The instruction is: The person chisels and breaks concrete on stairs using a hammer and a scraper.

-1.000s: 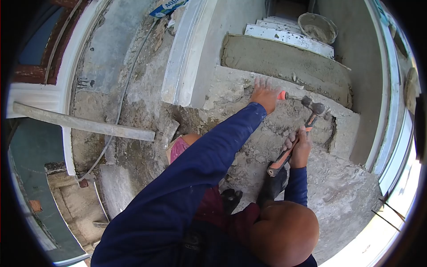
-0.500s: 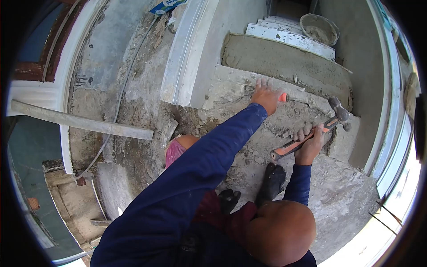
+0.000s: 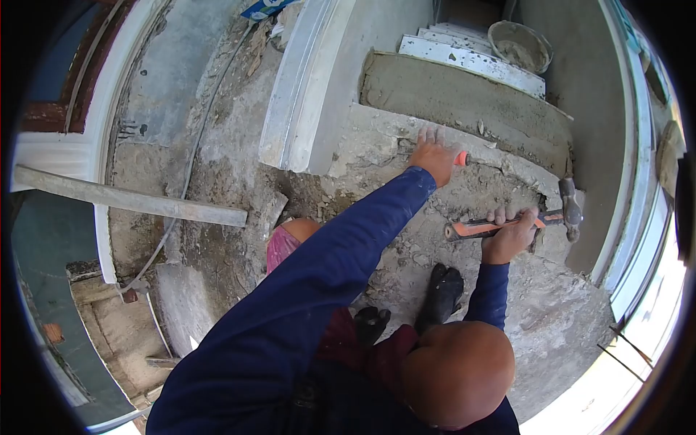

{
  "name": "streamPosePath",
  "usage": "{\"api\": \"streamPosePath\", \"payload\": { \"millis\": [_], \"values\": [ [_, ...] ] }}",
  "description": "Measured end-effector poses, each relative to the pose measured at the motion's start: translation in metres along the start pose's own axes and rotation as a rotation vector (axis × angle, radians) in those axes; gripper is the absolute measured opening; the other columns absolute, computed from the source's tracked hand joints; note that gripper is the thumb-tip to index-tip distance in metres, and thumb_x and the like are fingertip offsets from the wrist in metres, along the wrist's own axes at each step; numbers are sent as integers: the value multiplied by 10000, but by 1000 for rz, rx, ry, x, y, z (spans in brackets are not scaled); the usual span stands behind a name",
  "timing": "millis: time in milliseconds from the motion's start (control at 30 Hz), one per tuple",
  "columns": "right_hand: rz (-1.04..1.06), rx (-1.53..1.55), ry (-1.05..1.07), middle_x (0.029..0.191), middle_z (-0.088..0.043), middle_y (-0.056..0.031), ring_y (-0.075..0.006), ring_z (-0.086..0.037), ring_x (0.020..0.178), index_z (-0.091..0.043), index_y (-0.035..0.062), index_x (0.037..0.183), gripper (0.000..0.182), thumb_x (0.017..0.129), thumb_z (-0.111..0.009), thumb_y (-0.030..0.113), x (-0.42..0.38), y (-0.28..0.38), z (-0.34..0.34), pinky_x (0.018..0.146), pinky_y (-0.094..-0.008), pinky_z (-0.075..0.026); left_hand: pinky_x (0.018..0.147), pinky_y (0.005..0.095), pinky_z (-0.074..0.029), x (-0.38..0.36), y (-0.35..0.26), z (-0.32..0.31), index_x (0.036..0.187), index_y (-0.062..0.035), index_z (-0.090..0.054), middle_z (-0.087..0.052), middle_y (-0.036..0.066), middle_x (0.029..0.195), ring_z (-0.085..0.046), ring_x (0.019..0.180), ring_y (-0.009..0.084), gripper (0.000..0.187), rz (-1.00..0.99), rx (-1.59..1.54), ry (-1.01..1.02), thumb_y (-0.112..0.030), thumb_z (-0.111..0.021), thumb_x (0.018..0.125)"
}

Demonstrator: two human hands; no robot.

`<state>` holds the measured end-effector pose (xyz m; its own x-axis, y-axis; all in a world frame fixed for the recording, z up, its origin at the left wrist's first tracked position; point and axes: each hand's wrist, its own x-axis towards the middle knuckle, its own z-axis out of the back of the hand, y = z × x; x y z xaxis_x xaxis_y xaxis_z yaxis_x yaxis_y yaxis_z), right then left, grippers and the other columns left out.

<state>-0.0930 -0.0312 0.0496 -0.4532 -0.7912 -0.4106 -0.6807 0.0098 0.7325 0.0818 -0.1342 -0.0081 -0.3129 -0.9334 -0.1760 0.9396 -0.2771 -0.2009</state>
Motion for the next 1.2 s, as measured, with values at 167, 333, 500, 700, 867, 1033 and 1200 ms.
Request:
{"api": "streamPosePath", "payload": {
  "millis": [167, 333, 500, 700, 867, 1033, 1200],
  "values": [
    [-489, -364, 319, 626, -453, -32, -149, -447, 439, -436, 96, 921, 269, 1038, -514, 326, -8, -23, 20, 398, -309, -407, 1198, 558, -158, 1, -1, 4, 1348, -183, -593, -367, 317, 1523, -332, 1429, 476, 537, -18, 72, -4, -471, -649, 897],
    [-42, -43, 134, 677, -415, -16, -130, -415, 509, -425, 106, 912, 327, 1045, -494, 396, -6, 37, 1, 466, -329, -412, 1199, 553, -159, -2, -1, 2, 1340, -172, -595, -362, 321, 1524, -327, 1432, 477, 536, -19, 64, 4, -475, -644, 902],
    [-321, -304, 200, 637, -440, -20, -156, -428, 446, -418, 107, 901, 249, 1046, -496, 294, -10, -38, 22, 419, -340, -403, 1198, 548, -169, -1, -3, 1, 1346, -171, -591, -365, 325, 1521, -334, 1429, 478, 539, -14, 82, -2, -480, -637, 906],
    [-345, -211, 188, 647, -447, -15, -139, -429, 458, -444, 124, 913, 244, 1045, -500, 322, -18, -4, 19, 424, -301, -399, 1199, 547, -172, -1, -3, 6, 1342, -171, -597, -363, 333, 1518, -336, 1428, 482, 531, -24, 102, 57, -468, -640, 903],
    [-43, 101, -89, 627, -415, -6, -131, -424, 498, -432, 129, 891, 264, 1041, -505, 334, -3, -1, -1, 450, -313, -416, 1194, 557, -172, -5, -4, 11, 1290, -162, -637, -346, 365, 1512, -354, 1409, 503, 425, -14, 13, 35, -343, -624, 906],
    [-542, -325, 300, 632, -454, -23, -157, -450, 445, -440, 119, 895, 244, 1035, -505, 308, -14, -25, 17, 401, -339, -410, 1194, 554, -175, 2, -6, 7, 1294, -156, -634, -336, 361, 1519, -339, 1418, 501, 457, -14, 79, 52, -378, -642, 895],
    [-190, 8, 76, 636, -465, -23, -150, -450, 440, -443, 119, 898, 247, 1025, -525, 314, -12, 11, 8, 401, -326, -423, 1194, 547, -183, -1, -5, 7, 1310, -167, -624, -327, 345, 1531, -329, 1425, 493, 501, -14, 77, 57, -421, -670, 881]
  ]
}}
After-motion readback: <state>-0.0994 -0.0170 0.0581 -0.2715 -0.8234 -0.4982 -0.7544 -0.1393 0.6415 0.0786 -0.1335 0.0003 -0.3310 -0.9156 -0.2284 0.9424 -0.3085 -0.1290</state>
